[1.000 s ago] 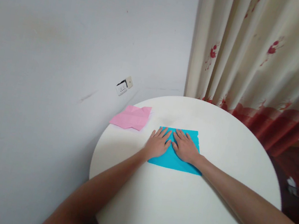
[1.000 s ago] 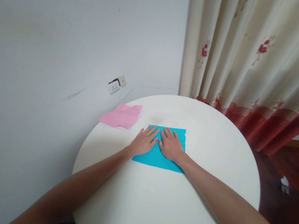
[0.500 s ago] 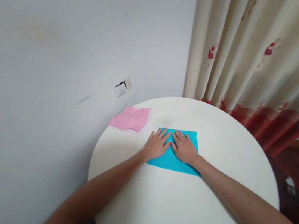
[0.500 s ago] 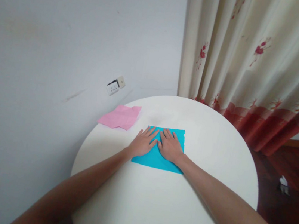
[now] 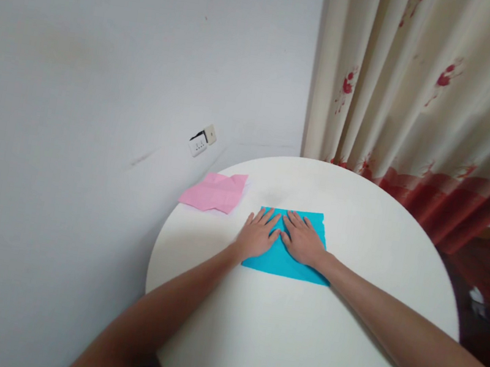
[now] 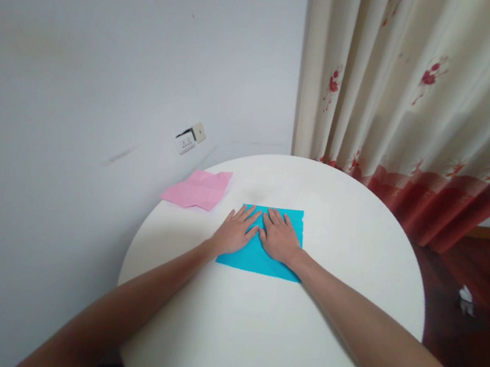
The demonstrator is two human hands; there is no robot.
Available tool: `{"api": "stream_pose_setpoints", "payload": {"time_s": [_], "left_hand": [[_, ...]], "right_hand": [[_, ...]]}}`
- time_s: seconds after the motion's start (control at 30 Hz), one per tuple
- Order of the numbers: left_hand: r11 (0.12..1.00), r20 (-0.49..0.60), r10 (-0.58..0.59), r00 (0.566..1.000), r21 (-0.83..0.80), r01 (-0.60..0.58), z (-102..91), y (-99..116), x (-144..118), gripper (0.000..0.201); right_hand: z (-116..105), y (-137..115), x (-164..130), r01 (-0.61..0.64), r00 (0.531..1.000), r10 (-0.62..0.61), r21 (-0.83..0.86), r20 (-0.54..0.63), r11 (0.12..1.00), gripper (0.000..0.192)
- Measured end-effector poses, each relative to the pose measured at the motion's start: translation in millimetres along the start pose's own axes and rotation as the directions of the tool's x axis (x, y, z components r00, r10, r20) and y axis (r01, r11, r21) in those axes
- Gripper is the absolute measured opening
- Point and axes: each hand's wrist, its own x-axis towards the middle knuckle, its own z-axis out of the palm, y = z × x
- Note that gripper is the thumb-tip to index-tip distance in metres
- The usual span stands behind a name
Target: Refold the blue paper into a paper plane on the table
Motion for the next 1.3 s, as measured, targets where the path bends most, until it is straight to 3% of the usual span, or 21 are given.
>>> {"api": "stream_pose_setpoints", "payload": {"time_s": [0.6,0.9,1.1,1.2,1.3], "left_hand": [[1.000,0.007,0.003,1.000,-0.004,-0.003,1.1,-1,0,0.056],[1.000,0.007,0.002,1.000,0.006,-0.002,-0.2,0,-2,0.057],[1.000,-0.006,-0.002,1.000,0.019,0.002,0.3,0,-3,0.057],[1.000,-0.014,0.000,1.000,0.028,0.001,1.1,-1,-2,0.056],[0.999,-0.024,0.006,1.000,0.034,-0.005,2.1,-1,-2,0.055]], "right_hand": [[2,1,0,-0.001,1.000,0.001,0.005,0.008,1.000,0.060],[0,14,5,-0.223,0.974,0.223,-0.016,0.044,0.975,0.069],[0,23,8,-0.299,0.954,0.299,-0.032,-0.018,0.954,0.068],[-2,18,6,-0.285,0.954,0.276,-0.069,-0.115,0.956,0.065],[-3,8,3,-0.165,0.978,0.154,-0.074,-0.141,0.984,0.061]]}}
